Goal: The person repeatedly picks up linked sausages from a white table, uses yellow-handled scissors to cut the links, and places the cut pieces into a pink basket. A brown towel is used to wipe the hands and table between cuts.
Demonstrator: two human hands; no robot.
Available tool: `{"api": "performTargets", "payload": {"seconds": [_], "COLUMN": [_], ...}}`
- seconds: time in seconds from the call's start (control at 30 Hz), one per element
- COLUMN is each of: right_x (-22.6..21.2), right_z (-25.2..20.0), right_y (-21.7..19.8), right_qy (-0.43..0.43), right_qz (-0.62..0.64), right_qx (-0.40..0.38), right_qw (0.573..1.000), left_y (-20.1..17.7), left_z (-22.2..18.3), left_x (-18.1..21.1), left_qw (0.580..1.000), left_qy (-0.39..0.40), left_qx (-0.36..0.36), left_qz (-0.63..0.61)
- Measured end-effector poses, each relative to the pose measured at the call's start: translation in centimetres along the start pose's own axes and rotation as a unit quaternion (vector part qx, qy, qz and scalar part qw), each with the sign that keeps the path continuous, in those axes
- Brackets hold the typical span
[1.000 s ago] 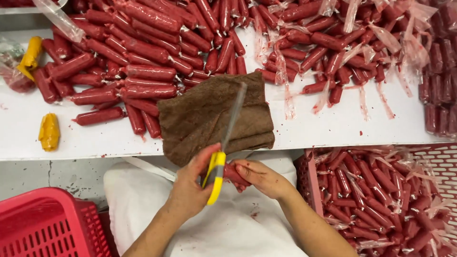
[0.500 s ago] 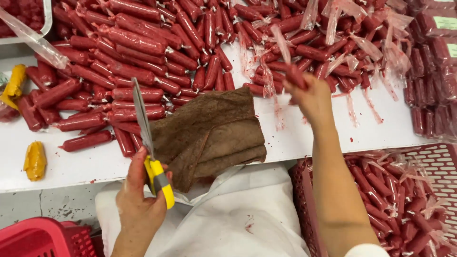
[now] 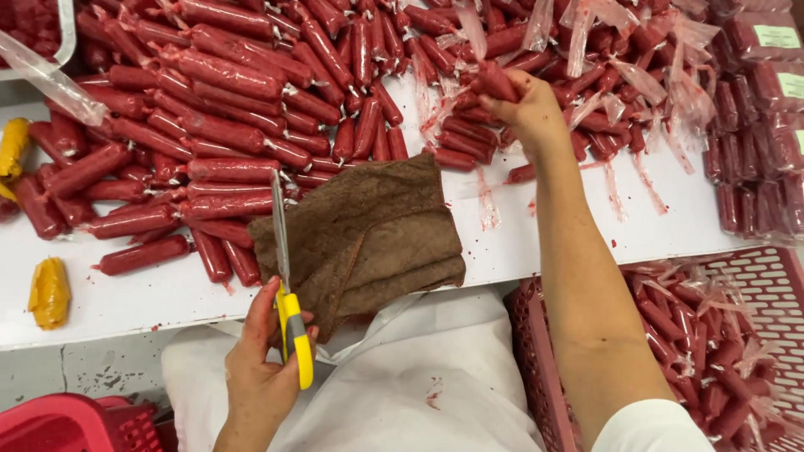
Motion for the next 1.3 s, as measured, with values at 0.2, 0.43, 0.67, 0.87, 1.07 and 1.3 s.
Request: {"api": "performTargets", "payload": {"seconds": [0.2, 0.43, 0.67, 0.87, 1.07, 1.3], "right_x": [-0.5, 7.3, 8.0, 4.3, 4.0, 7.7], "right_z": [-3.8, -0.3, -6.1, -6.5, -4.1, -9.6], "right_y": [1.9, 1.9, -5.2, -2.6, 5.2, 2.0], "right_qy": [0.093, -0.117, 0.075, -0.299, -0.391, -0.272], "right_qz": [-0.384, -0.581, -0.247, -0.272, -0.608, -0.395], "right_qx": [0.013, -0.085, 0.024, 0.007, -0.249, -0.189], "right_qw": [0.918, 0.801, 0.966, 0.915, 0.645, 0.857], "left_y": [1.0, 2.1, -0.1, 0.0, 0.3, -3.3], "left_z": [0.2, -0.4, -1.1, -1.2, -2.2, -5.4], "left_x": [-2.1, -1.5, -2.9, -3.1, -2.5, -2.9], "left_qw": [0.999, 0.996, 0.999, 0.999, 0.999, 0.997], "left_qy": [-0.042, 0.049, 0.016, -0.023, 0.013, 0.022], "left_qx": [-0.029, -0.04, -0.034, -0.029, -0.037, -0.037], "left_qz": [0.007, 0.071, 0.027, -0.008, 0.012, -0.067]}}
Point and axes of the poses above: each hand's wrist, its own z-axis towards the middle knuckle, its own y-axis out of the palm, x = y × z, the point moved 7 cm from there along z, towards the middle knuckle, and after that the axes turned 5 degrees about -x, right-handed, at the moved point
